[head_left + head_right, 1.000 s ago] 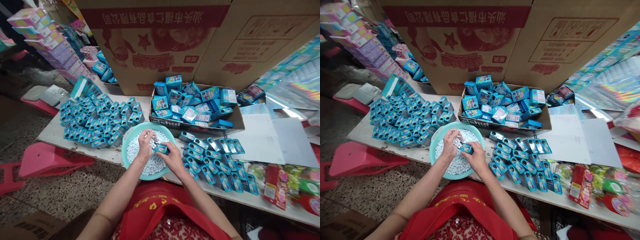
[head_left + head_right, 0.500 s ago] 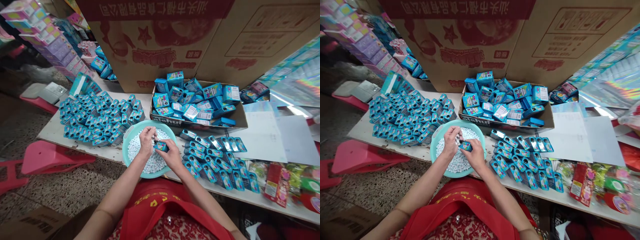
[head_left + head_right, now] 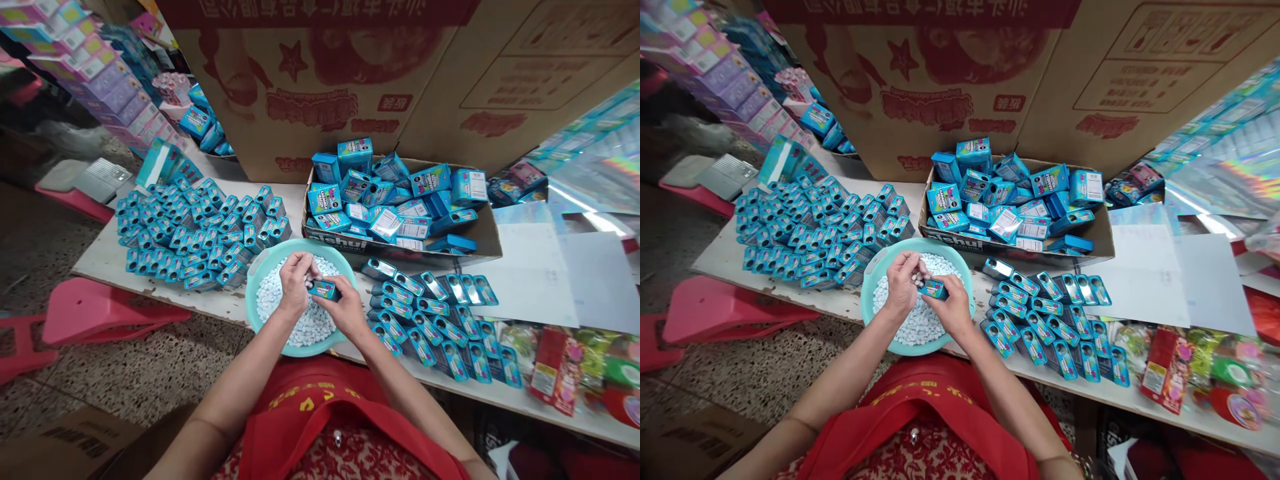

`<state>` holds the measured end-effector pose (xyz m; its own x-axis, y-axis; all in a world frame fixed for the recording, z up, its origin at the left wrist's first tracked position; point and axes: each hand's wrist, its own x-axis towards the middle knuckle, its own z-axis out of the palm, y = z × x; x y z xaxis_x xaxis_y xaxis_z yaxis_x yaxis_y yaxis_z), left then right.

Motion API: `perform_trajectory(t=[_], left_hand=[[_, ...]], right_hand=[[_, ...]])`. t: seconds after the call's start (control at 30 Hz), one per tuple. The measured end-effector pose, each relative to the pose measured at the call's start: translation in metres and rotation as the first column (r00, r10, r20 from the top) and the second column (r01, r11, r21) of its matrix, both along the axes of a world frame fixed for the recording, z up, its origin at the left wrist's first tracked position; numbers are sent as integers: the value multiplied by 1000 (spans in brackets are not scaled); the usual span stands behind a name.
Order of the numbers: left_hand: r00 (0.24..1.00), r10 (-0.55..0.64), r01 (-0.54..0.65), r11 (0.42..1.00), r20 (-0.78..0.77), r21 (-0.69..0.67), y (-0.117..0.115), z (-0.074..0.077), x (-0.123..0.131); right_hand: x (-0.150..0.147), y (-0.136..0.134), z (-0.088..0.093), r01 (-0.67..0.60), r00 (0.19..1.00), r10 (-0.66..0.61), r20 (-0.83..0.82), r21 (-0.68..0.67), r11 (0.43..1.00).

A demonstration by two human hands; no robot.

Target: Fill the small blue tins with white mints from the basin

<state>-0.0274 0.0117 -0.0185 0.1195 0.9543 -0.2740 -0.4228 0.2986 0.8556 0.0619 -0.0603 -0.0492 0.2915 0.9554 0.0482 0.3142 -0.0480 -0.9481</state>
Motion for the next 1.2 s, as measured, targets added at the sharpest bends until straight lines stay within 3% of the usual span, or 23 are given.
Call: perform_trajectory(t=[0.17,0.23,0.33,0.4,0.47,0.53,0.63,0.7,0.73,0.8,0.9,0.97,1.07,1.2], left_hand=[[998,28,-28,1000,55,3,4,9,-7],[996,71,-72,997,48,13,11,6,-12],[988,137,-138,990,-75,-6,24,-18,-20],[956,63,-65,998,-288,2,30,-46,-21],[828,-101,148,988,-551,40,27,-73,-19],[590,-219,406,913,-777,51,17,-94,-15],[226,-229,642,766,-947,-32,-2,-106,-9],[123,-225,681,728,-967,-83,-9,-106,-10],[123,-234,683,725,-964,-88,-11,-105,-12],[206,-265,665,745,-942,-64,-9,-105,-17],[456,-302,518,855,-837,-26,-2,-104,-27],[648,-312,359,930,-695,-82,2,-99,-31],[865,-294,212,949,-406,-235,5,-76,-33],[976,-206,190,964,-70,-185,6,-26,-27]], right_hand=[[4,-4,6,21,996,-22,-85,-15,1000],[8,-8,14,5,994,-5,-112,-2,1000],[16,-14,20,9,993,-7,-121,21,1000],[21,-17,19,42,993,-40,-109,10,999],[26,-20,17,70,993,-71,-99,-12,997],[29,-23,16,76,992,-77,-105,-10,997],[32,-26,17,89,988,-84,-129,26,996],[34,-26,16,127,985,-124,-121,23,992],[34,-26,15,149,983,-147,-106,15,989],[35,-24,14,182,980,-181,-81,0,983],[35,-22,12,189,980,-190,-60,-12,982],[35,-23,11,190,981,-190,-29,-14,982],[32,-24,8,179,984,-178,20,-8,984],[21,-21,1,121,990,-121,65,10,993]])
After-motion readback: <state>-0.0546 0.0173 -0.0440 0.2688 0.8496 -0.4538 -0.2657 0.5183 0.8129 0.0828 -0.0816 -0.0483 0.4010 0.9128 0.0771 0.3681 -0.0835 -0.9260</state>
